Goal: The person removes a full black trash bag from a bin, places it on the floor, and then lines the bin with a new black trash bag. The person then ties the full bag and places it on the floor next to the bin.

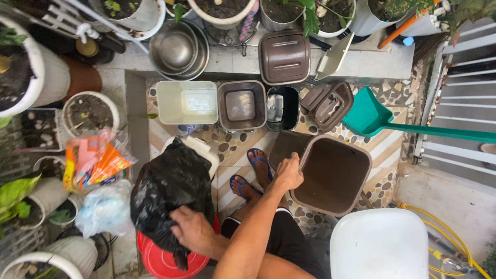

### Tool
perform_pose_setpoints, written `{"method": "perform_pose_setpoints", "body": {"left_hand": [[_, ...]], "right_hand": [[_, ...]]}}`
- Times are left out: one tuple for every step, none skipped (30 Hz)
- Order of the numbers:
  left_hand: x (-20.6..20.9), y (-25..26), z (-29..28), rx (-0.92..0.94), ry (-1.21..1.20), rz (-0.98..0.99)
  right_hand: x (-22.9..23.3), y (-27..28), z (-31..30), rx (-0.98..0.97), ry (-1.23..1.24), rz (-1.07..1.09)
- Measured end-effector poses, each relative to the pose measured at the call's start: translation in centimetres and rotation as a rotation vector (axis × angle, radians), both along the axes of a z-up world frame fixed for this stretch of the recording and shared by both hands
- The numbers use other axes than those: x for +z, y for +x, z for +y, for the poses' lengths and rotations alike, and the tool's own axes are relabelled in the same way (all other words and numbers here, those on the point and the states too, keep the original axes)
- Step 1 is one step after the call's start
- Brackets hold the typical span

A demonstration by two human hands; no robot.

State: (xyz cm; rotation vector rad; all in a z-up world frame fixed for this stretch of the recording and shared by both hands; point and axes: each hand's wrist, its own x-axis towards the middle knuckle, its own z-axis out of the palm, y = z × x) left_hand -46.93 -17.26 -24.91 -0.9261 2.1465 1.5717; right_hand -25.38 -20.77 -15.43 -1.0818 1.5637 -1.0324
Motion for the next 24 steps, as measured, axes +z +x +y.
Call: {"method": "perform_pose_setpoints", "body": {"left_hand": [[-0.3, -0.7, 0.4, -0.038, 0.02, 0.004], [-0.3, -1.5, 1.1, -0.073, 0.039, 0.005], [-0.3, -2.2, 1.8, -0.109, 0.059, 0.005], [-0.2, -3.0, 2.5, -0.12, 0.041, 0.06], [-0.2, -3.7, 3.3, -0.132, 0.023, 0.115], [-0.1, -4.1, 4.0, -0.139, 0.006, 0.167], [-0.1, -4.4, 4.7, -0.15, 0.012, 0.175], [-0.1, -4.6, 5.0, -0.162, 0.013, 0.183], [-0.3, -4.7, 5.3, -0.174, 0.013, 0.191], [-0.4, -4.6, 5.6, -0.167, 0.019, 0.186], [-0.6, -4.5, 5.9, -0.161, 0.024, 0.182], [-1.0, -4.7, 6.1, -0.153, 0.028, 0.181], [-1.7, -5.0, 6.0, -0.156, 0.038, 0.154], [-2.4, -5.2, 6.1, -0.156, 0.05, 0.125], [-3.2, -5.3, 6.1, -0.155, 0.063, 0.095], [-4.1, -5.3, 6.1, -0.138, 0.082, 0.05], [-5.0, -5.3, 5.8, -0.12, 0.101, 0.006], [-6.0, -5.2, 5.5, -0.101, 0.119, -0.038], [-6.9, -5.1, 5.1, -0.092, 0.115, -0.046], [-7.8, -5.0, 4.6, -0.083, 0.108, -0.052], [-8.7, -4.9, 4.2, -0.075, 0.101, -0.058], [-9.6, -4.9, 3.7, -0.087, 0.086, -0.071], [-10.4, -4.9, 3.2, -0.098, 0.072, -0.084], [-11.2, -4.9, 3.0, -0.111, 0.058, -0.098]], "right_hand": [[0.0, 0.1, 0.0, 0.009, -0.01, -0.022], [-0.1, 0.1, 0.1, 0.021, -0.021, -0.046], [-0.3, 0.1, 0.0, 0.029, -0.039, -0.039], [-0.5, 0.0, 0.1, 0.042, -0.053, -0.032], [-0.8, 0.0, 0.1, 0.056, -0.067, -0.024], [-1.1, 0.0, 0.3, 0.064, -0.062, -0.029], [-1.4, 0.0, 0.4, 0.073, -0.057, -0.034], [-1.7, -0.2, 0.4, 0.081, -0.057, -0.039], [-1.8, -0.3, 0.6, 0.081, -0.053, -0.038], [-2.0, -0.5, 0.7, 0.076, -0.052, -0.036], [-2.1, -0.6, 0.9, 0.07, -0.05, -0.033], [-2.2, -0.8, 0.9, 0.064, -0.064, -0.04], [-2.3, -0.9, 0.9, 0.058, -0.078, -0.046], [-2.4, -0.8, 1.1, 0.055, -0.089, -0.056], [-2.8, -0.7, 1.2, 0.058, -0.098, -0.049], [-3.1, -0.5, 1.3, 0.061, -0.107, -0.043], [-3.6, -0.2, 1.4, 0.064, -0.116, -0.036], [-4.1, 0.0, 1.6, 0.07, -0.131, -0.028], [-4.5, 0.3, 2.0, 0.077, -0.145, -0.021], [-5.1, 0.6, 2.2, 0.082, -0.162, -0.011], [-5.7, 1.1, 2.4, 0.096, -0.163, -0.007], [-6.2, 1.8, 2.6, 0.111, -0.164, -0.003], [-6.7, 2.4, 2.8, 0.127, -0.165, 0.002], [-7.2, 2.8, 3.2, 0.143, -0.172, -0.005]]}}
